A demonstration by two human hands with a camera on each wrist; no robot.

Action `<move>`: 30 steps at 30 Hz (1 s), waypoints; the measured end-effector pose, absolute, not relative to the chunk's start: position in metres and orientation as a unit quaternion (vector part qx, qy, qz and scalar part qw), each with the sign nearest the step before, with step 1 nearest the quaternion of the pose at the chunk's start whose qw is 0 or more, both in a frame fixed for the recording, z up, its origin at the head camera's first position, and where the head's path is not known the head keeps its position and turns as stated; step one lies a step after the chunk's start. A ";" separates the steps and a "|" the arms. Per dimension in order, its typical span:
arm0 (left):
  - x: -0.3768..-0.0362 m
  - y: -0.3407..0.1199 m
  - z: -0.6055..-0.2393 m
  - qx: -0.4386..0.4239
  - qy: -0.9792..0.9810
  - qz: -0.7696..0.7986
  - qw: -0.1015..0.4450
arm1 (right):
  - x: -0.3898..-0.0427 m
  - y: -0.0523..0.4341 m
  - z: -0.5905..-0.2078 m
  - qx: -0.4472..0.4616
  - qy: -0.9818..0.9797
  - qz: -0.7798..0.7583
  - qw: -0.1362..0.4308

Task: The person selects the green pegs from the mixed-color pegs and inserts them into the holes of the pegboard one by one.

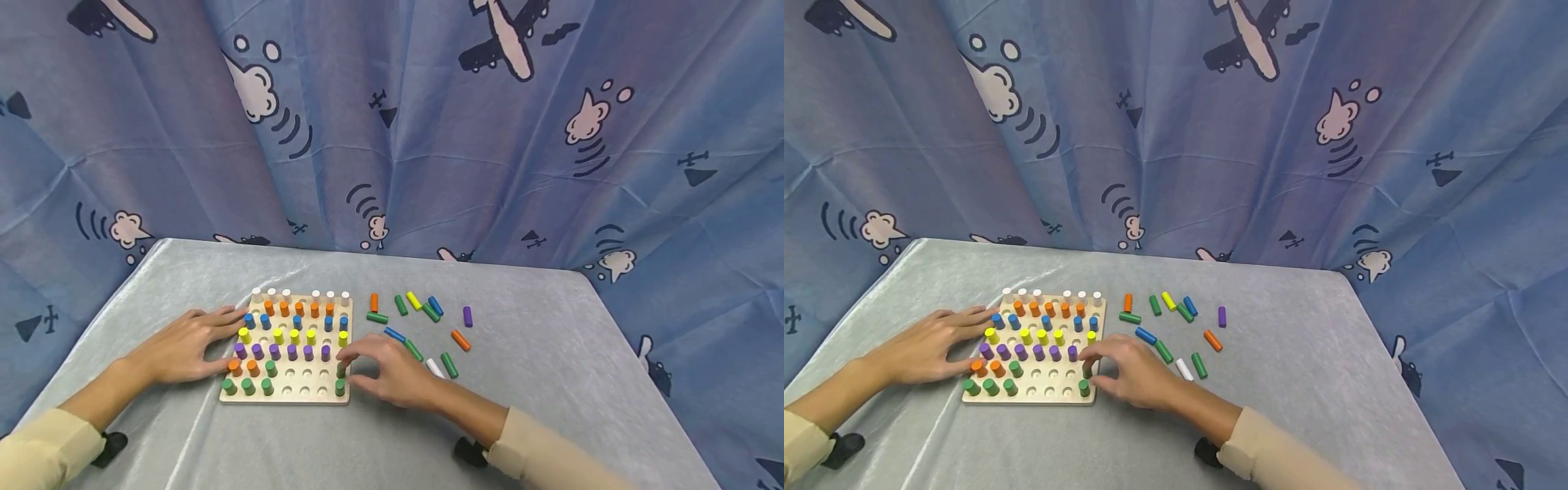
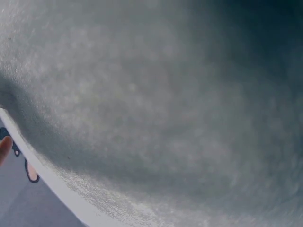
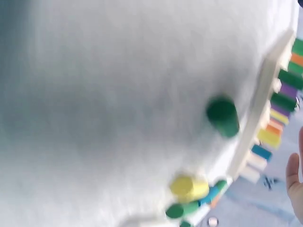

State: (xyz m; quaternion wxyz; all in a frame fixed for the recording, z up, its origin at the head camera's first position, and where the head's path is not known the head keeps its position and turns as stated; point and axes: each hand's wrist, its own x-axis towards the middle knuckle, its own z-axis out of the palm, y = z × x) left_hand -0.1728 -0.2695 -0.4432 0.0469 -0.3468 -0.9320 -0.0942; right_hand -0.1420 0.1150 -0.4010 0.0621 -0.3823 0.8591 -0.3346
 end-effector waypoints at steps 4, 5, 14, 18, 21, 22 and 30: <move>-0.172 -0.269 -0.443 -0.346 -0.933 -0.092 0.044 | -0.154 0.130 -0.391 -0.359 0.870 -0.336 0.029; -0.172 -0.269 -0.442 -0.345 -0.933 -0.092 0.044 | -0.158 0.134 -0.390 -0.350 0.873 -0.338 0.024; -0.173 -0.269 -0.443 -0.349 -0.932 -0.091 0.045 | -0.197 0.192 -0.389 -0.262 0.922 -0.283 -0.030; -0.173 -0.269 -0.443 -0.349 -0.932 -0.092 0.046 | -0.209 0.215 -0.397 -0.219 0.938 -0.263 -0.052; -0.173 -0.269 -0.442 -0.350 -0.931 -0.093 0.049 | -0.215 0.227 -0.403 -0.187 0.947 -0.259 -0.041; -0.173 -0.269 -0.442 -0.350 -0.931 -0.092 0.049 | -0.216 0.230 -0.405 -0.178 0.949 -0.257 -0.036; -0.173 -0.267 -0.441 -0.348 -0.932 -0.088 0.049 | -0.219 0.239 -0.421 -0.169 0.963 -0.209 -0.030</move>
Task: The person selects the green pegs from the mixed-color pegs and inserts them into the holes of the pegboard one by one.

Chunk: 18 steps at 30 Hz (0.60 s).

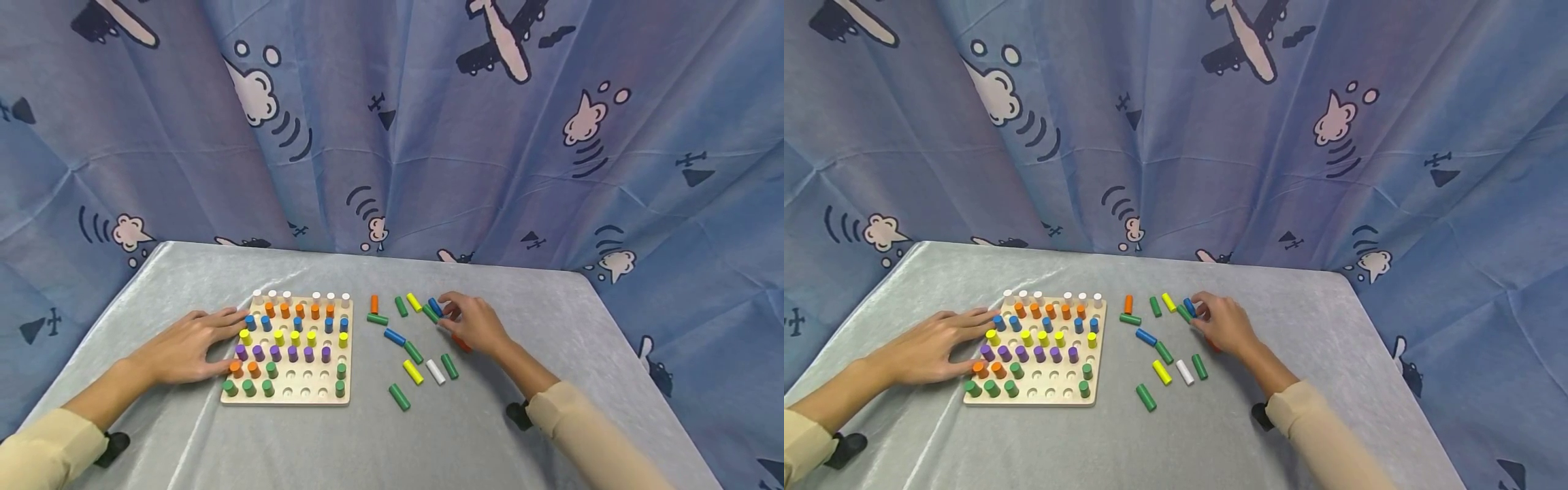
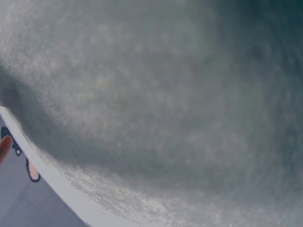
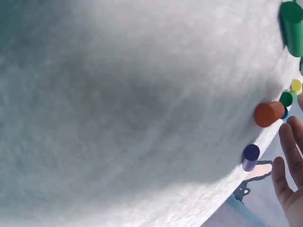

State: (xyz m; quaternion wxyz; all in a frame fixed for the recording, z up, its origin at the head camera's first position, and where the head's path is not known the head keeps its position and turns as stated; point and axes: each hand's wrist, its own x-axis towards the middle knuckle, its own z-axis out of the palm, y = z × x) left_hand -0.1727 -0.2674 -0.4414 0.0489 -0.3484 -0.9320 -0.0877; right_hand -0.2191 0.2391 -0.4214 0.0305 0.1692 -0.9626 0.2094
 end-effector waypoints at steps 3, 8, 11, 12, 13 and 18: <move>-0.173 -0.267 -0.441 -0.347 -0.933 -0.087 0.048 | -0.220 0.240 -0.427 0.168 -0.965 0.198 0.032; -0.173 -0.268 -0.442 -0.347 -0.932 -0.086 0.050 | -0.220 0.239 -0.433 0.168 -0.969 0.178 0.038; -0.173 -0.268 -0.442 -0.349 -0.932 -0.086 0.052 | -0.220 0.237 -0.436 0.165 -0.971 0.170 0.035; -0.173 -0.268 -0.442 -0.350 -0.931 -0.086 0.052 | -0.220 0.236 -0.436 0.163 -0.972 0.168 0.034; -0.173 -0.268 -0.442 -0.350 -0.931 -0.086 0.053 | -0.220 0.236 -0.437 0.161 -0.972 0.167 0.034; -0.174 -0.268 -0.442 -0.348 -0.932 -0.084 0.051 | -0.221 0.233 -0.438 0.156 -0.973 0.167 0.037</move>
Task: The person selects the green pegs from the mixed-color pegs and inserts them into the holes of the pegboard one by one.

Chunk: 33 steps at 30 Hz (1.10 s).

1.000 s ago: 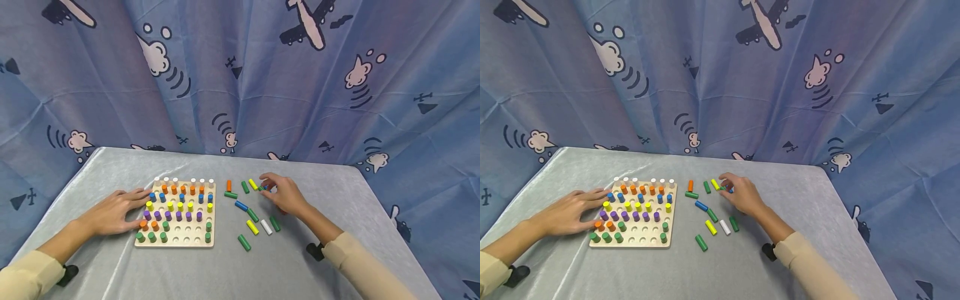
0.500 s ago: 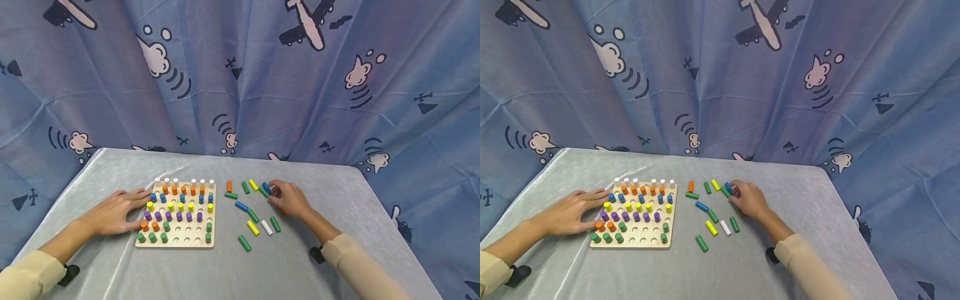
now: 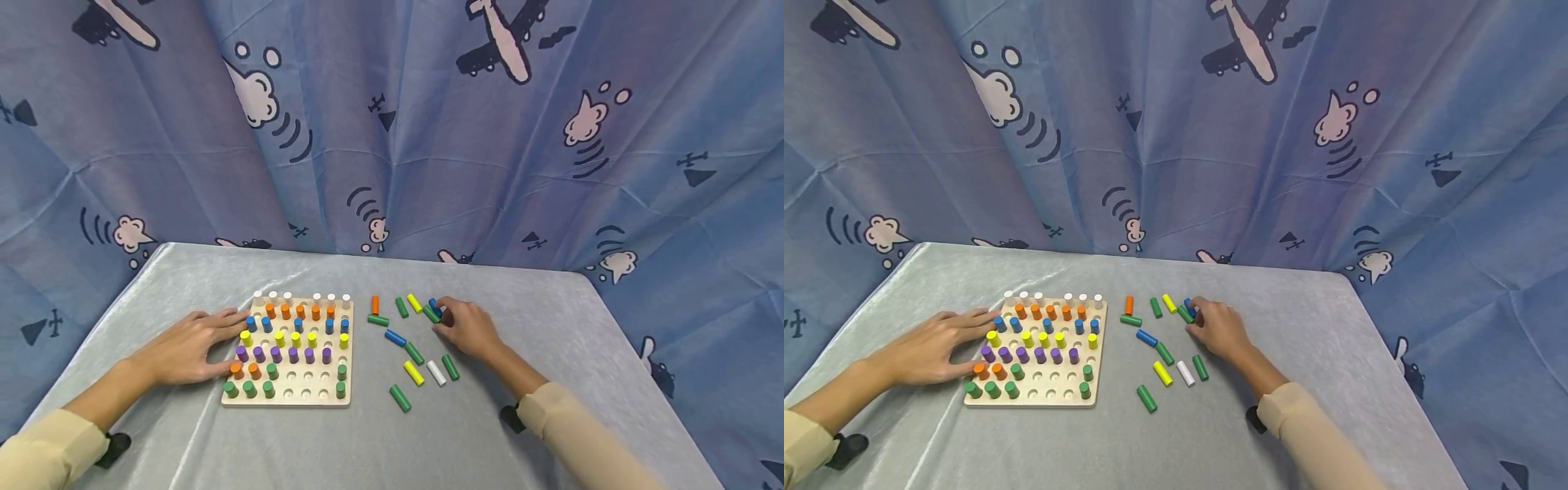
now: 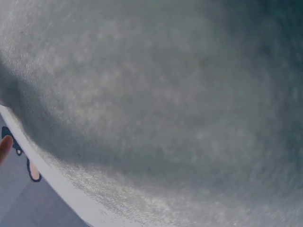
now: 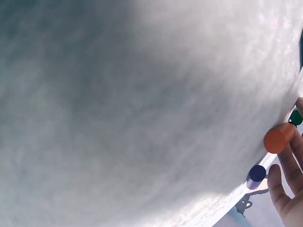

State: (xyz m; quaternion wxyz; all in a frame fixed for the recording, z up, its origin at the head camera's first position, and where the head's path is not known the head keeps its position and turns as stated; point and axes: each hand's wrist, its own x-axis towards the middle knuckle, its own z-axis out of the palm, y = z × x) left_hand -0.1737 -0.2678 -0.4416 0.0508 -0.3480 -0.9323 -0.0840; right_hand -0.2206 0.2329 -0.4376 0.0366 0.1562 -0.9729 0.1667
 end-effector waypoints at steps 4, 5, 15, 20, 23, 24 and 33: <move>-0.174 -0.268 -0.442 -0.347 -0.933 -0.085 0.049 | -0.220 0.232 -0.437 0.154 -0.972 0.172 0.042; -0.174 -0.268 -0.442 -0.347 -0.933 -0.085 0.049 | -0.220 0.232 -0.437 0.154 -0.972 0.174 0.042; -0.173 -0.268 -0.443 -0.354 -0.929 -0.087 0.061 | -0.218 0.233 -0.434 0.156 -0.967 0.191 0.061; -0.173 -0.268 -0.443 -0.354 -0.929 -0.087 0.063 | -0.218 0.232 -0.426 0.152 -0.966 0.198 0.074; -0.173 -0.268 -0.444 -0.352 -0.930 -0.087 0.063 | -0.217 0.231 -0.419 0.153 -0.962 0.209 0.085; -0.173 -0.268 -0.444 -0.352 -0.930 -0.087 0.063 | -0.217 0.231 -0.416 0.155 -0.961 0.213 0.089; -0.173 -0.268 -0.443 -0.351 -0.931 -0.087 0.059 | -0.216 0.229 -0.413 0.152 -0.961 0.214 0.080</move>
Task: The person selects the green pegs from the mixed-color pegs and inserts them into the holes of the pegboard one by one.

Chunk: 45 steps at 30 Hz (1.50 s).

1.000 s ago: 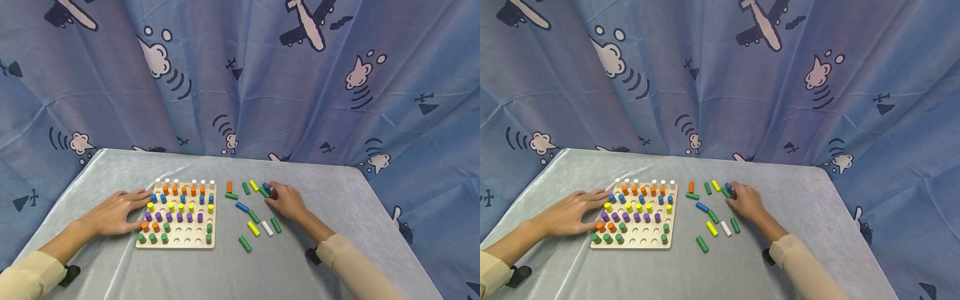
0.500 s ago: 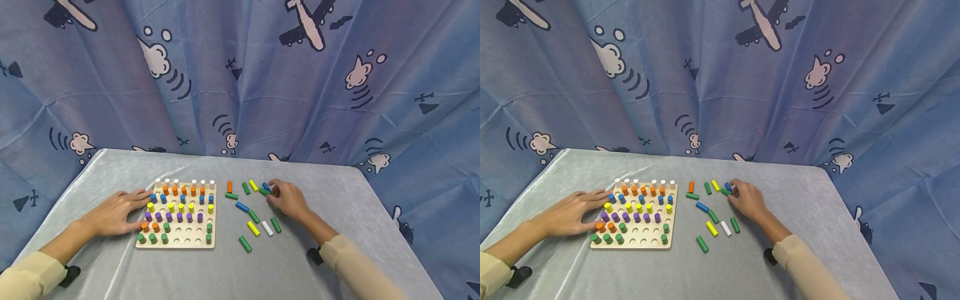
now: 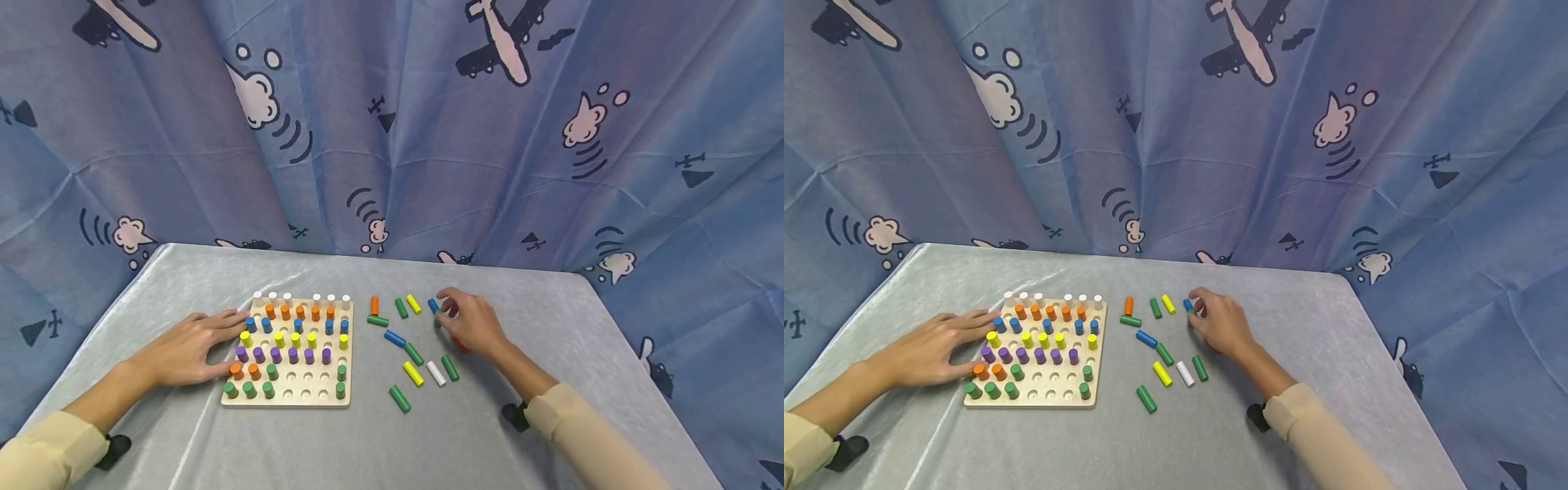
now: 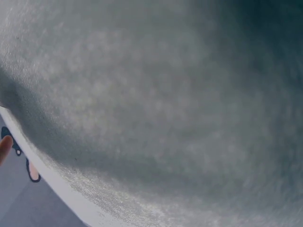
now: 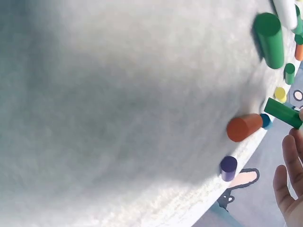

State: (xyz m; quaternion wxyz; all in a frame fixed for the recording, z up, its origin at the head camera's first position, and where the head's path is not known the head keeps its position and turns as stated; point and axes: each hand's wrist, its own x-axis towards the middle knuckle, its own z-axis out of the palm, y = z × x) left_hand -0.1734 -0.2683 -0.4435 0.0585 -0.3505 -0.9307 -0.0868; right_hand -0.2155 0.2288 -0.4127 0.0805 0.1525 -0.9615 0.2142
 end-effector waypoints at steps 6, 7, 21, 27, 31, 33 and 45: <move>-0.173 -0.267 -0.443 -0.348 -0.932 -0.089 0.055 | -0.214 0.226 -0.416 0.163 -0.960 0.211 0.088; -0.173 -0.267 -0.443 -0.347 -0.932 -0.089 0.055 | -0.214 0.225 -0.416 0.168 -0.958 0.213 0.091; -0.173 -0.269 -0.441 -0.346 -0.932 -0.092 0.057 | -0.196 0.186 -0.403 0.240 -0.923 0.286 0.087; -0.173 -0.268 -0.440 -0.344 -0.933 -0.093 0.051 | -0.185 0.164 -0.396 0.270 -0.908 0.310 0.076; -0.173 -0.268 -0.440 -0.345 -0.933 -0.092 0.050 | -0.179 0.150 -0.391 0.278 -0.900 0.330 0.066; -0.174 -0.268 -0.440 -0.346 -0.932 -0.092 0.053 | -0.176 0.145 -0.390 0.283 -0.895 0.339 0.063; -0.173 -0.268 -0.441 -0.346 -0.933 -0.091 0.050 | -0.166 0.122 -0.389 0.308 -0.869 0.385 0.044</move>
